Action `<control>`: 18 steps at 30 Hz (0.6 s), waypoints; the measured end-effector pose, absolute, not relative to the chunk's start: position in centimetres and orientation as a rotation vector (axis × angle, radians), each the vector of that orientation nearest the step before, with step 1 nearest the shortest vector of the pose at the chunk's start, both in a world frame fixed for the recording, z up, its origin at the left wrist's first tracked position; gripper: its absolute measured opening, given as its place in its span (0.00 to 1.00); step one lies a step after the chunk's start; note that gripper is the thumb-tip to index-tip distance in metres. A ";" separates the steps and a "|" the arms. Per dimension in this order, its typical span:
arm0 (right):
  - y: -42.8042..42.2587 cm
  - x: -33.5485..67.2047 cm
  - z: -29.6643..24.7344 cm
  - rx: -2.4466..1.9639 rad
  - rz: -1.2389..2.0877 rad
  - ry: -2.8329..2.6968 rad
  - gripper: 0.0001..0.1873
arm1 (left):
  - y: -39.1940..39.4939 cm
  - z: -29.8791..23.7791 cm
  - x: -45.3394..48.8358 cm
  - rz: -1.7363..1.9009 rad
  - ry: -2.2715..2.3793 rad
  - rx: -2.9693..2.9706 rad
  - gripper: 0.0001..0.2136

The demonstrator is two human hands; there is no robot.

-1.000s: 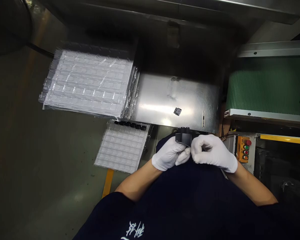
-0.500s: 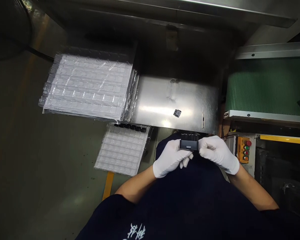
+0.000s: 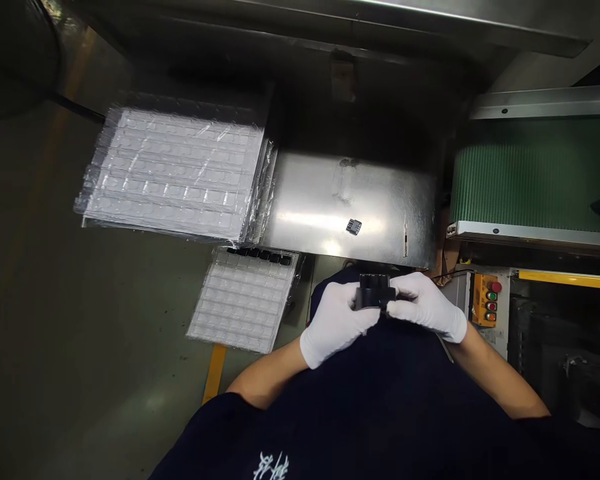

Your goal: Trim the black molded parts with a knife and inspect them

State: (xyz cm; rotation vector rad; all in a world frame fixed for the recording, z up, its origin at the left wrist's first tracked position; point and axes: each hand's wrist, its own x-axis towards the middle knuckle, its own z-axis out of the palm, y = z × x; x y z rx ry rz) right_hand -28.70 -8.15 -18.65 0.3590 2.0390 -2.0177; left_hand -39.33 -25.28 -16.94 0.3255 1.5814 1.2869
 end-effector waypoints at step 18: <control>-9.2 -29.3 -18.2 0.405 -2.256 1.992 0.23 | -25.7 -17.0 -40.0 1.242 1.529 0.316 0.10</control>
